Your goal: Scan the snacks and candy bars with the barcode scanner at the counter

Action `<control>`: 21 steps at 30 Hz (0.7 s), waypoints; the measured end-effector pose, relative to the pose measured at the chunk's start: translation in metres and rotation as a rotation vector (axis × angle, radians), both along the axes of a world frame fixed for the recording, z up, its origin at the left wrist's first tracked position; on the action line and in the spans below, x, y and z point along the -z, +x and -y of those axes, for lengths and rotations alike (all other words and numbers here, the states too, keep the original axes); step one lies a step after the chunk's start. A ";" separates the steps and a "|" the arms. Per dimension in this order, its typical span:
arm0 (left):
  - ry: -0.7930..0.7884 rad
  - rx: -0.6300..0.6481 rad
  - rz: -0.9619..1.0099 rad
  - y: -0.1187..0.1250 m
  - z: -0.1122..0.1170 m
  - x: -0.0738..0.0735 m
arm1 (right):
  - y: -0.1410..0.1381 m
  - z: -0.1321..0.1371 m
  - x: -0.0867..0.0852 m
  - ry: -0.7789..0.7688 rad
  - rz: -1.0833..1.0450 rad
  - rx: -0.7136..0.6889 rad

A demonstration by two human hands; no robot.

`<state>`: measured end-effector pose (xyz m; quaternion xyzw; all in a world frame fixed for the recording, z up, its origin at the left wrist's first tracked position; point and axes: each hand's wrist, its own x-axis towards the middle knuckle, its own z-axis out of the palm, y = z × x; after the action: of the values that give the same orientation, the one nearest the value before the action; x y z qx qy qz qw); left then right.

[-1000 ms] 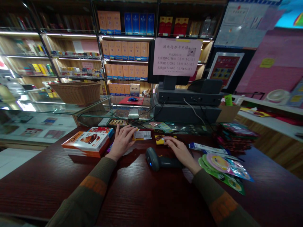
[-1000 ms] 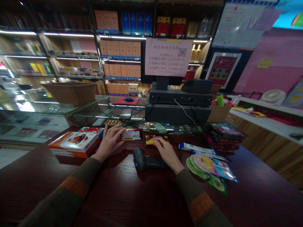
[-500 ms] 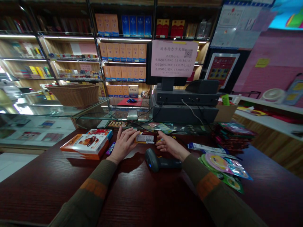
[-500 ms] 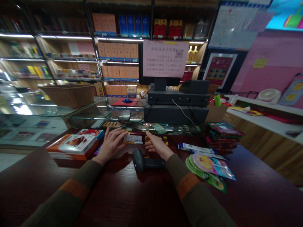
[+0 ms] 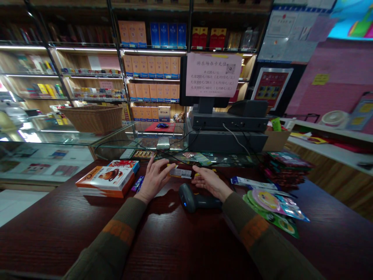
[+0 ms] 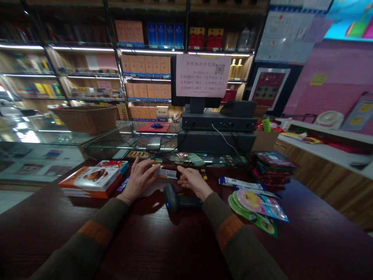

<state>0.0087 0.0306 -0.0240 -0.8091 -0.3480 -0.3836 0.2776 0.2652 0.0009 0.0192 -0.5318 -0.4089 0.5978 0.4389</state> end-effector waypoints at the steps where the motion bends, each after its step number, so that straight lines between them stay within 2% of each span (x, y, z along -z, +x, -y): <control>1: 0.001 -0.015 0.008 0.000 -0.001 0.001 | -0.001 0.000 0.001 0.003 -0.013 0.010; 6: -0.060 -0.071 0.066 0.002 -0.006 0.006 | -0.009 -0.006 0.007 0.059 -0.042 0.091; 11: -0.222 0.001 0.168 0.004 -0.005 0.005 | -0.011 -0.018 0.019 0.196 -0.038 0.160; 13: -0.357 0.065 0.282 0.004 -0.005 0.004 | -0.010 -0.023 0.023 0.292 0.032 0.180; 16: -0.653 0.156 0.587 0.004 -0.007 0.001 | -0.009 -0.029 0.025 0.445 0.236 0.234; 19: -0.934 0.218 0.906 0.004 -0.010 -0.004 | -0.012 -0.028 0.020 0.555 0.365 0.218; 21: -1.051 0.258 1.054 0.003 -0.011 -0.008 | -0.018 -0.023 0.013 0.625 0.402 0.166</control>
<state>0.0117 0.0420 -0.0159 -0.5788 -0.4744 -0.5327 -0.3952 0.2476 0.0239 0.0062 -0.5104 -0.6049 0.2902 0.5378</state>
